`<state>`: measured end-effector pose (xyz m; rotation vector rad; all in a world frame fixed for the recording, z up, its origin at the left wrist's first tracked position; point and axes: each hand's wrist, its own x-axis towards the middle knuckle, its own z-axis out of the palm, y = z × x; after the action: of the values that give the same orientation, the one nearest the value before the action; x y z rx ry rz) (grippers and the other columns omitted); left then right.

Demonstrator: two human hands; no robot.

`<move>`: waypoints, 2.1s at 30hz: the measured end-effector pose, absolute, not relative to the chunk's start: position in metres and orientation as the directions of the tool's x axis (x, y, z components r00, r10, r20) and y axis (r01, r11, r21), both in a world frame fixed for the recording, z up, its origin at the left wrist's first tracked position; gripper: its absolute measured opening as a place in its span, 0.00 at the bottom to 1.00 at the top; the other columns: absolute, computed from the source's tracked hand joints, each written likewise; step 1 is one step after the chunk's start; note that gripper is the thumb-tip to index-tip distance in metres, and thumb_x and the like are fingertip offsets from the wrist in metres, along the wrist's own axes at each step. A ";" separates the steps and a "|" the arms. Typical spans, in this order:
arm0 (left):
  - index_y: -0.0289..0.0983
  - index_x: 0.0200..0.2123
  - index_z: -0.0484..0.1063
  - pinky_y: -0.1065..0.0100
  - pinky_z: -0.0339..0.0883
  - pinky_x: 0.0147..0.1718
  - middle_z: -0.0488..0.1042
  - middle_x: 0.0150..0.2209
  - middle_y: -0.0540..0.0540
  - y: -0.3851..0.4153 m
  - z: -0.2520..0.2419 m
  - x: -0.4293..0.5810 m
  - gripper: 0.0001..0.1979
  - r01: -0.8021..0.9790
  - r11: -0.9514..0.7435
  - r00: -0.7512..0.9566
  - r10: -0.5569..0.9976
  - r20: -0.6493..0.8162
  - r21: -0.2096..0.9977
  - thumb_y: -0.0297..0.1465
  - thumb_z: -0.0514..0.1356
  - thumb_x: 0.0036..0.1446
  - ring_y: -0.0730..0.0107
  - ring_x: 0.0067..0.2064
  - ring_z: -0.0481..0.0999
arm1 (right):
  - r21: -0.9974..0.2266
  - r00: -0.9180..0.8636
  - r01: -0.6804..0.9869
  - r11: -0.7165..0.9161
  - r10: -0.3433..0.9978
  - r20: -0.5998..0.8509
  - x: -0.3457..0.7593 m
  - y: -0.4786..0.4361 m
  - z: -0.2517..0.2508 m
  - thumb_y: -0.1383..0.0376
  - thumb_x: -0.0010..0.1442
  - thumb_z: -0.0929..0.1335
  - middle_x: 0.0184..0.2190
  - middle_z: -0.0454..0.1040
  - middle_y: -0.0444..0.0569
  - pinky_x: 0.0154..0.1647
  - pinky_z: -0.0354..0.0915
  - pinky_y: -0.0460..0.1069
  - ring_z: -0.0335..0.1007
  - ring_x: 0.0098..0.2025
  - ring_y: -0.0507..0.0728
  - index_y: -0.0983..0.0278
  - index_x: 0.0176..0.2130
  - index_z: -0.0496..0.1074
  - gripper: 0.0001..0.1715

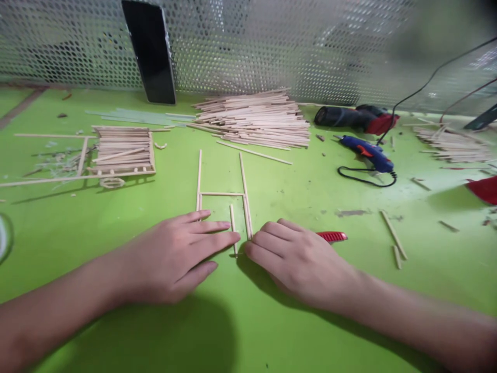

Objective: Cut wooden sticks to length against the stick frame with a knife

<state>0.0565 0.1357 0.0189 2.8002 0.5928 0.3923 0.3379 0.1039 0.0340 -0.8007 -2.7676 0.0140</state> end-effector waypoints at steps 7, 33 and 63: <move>0.35 0.67 0.69 0.50 0.69 0.68 0.80 0.62 0.43 0.140 0.021 0.060 0.21 0.301 -0.904 0.890 0.381 0.252 0.304 0.31 0.51 0.76 0.57 0.62 0.80 | -0.063 -0.772 0.585 0.809 0.579 0.261 0.337 0.102 0.041 0.64 0.78 0.63 0.36 0.79 0.48 0.40 0.60 0.54 0.68 0.36 0.58 0.67 0.44 0.77 0.16; 0.34 0.74 0.57 0.48 0.63 0.72 0.73 0.68 0.39 0.141 0.019 0.058 0.28 0.282 -0.899 0.912 0.360 0.196 0.335 0.35 0.52 0.76 0.55 0.67 0.76 | -0.113 -0.814 0.522 0.845 0.534 0.228 0.345 0.109 0.032 0.74 0.75 0.61 0.35 0.75 0.48 0.37 0.64 0.51 0.66 0.35 0.56 0.68 0.43 0.75 0.14; 0.34 0.74 0.60 0.52 0.67 0.69 0.74 0.68 0.39 0.141 0.022 0.053 0.28 0.322 -0.870 0.898 0.405 0.171 0.373 0.35 0.54 0.75 0.53 0.65 0.78 | -0.079 -0.826 0.491 0.868 0.492 0.275 0.337 0.114 0.031 0.74 0.74 0.61 0.33 0.76 0.48 0.37 0.66 0.50 0.68 0.35 0.55 0.67 0.41 0.74 0.14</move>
<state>0.0535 0.1413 0.0217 2.7256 0.5382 0.3482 0.3367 0.1138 0.0309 -0.7412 -2.7535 0.0065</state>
